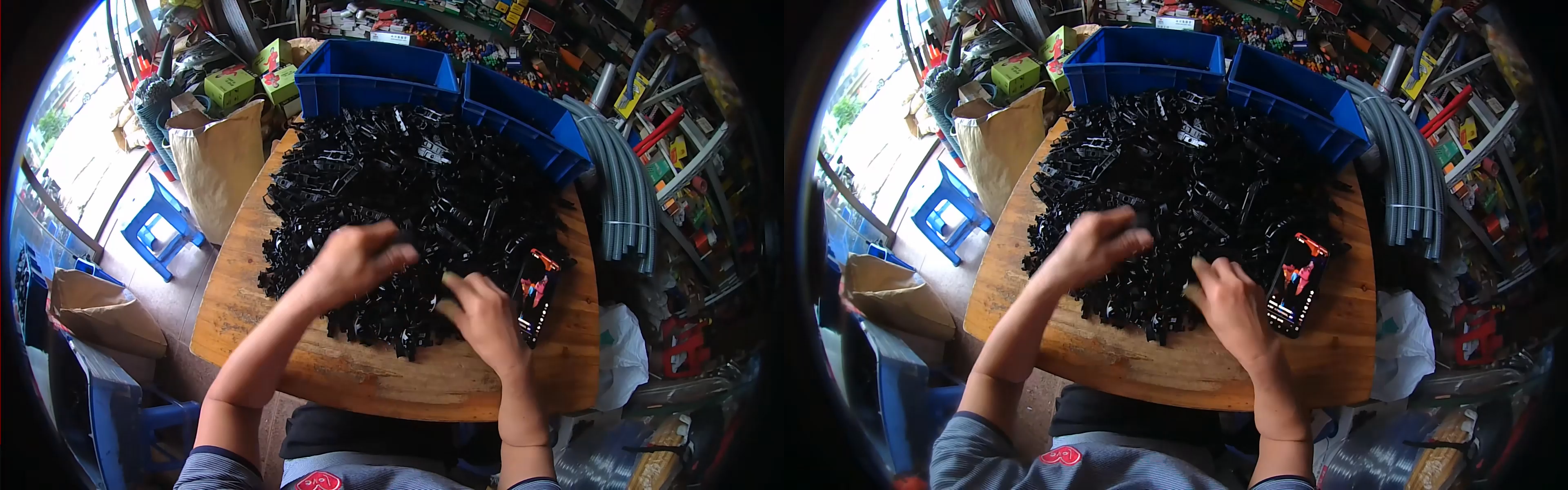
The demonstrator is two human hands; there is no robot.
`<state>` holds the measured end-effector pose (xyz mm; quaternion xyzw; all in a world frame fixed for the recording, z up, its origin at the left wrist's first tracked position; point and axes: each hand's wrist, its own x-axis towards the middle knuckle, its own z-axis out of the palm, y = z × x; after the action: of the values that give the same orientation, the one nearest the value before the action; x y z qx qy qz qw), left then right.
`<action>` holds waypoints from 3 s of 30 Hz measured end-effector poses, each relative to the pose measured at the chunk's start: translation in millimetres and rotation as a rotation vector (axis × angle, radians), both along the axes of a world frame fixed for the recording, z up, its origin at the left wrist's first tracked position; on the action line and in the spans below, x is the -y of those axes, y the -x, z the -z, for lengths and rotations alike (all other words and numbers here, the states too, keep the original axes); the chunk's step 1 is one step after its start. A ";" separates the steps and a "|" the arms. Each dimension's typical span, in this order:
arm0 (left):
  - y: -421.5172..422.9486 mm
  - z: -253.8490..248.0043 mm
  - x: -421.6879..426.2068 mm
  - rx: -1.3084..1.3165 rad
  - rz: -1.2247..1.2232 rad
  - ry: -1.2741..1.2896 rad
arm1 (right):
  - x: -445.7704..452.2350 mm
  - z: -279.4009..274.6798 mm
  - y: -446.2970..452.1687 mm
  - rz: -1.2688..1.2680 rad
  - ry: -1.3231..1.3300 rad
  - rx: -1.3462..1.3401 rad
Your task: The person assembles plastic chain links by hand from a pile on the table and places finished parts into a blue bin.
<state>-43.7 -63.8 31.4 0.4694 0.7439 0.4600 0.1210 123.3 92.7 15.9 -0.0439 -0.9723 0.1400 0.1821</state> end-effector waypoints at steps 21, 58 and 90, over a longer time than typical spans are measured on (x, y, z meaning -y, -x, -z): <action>39.2 9.7 -25.1 0.493 0.027 -0.296 | -21.3 23.1 12.2 0.055 0.815 -0.104; -32.3 32.7 -11.3 0.793 0.250 -0.039 | -2.8 21.4 13.8 0.019 0.855 -0.358; -24.3 26.4 -5.5 0.895 0.233 -0.063 | 2.9 7.9 8.5 -0.108 0.595 -0.512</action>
<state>-19.4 -58.3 4.9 0.3087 0.5466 0.6230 0.4667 114.8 89.8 8.0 -0.0073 -0.8133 0.4314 0.3904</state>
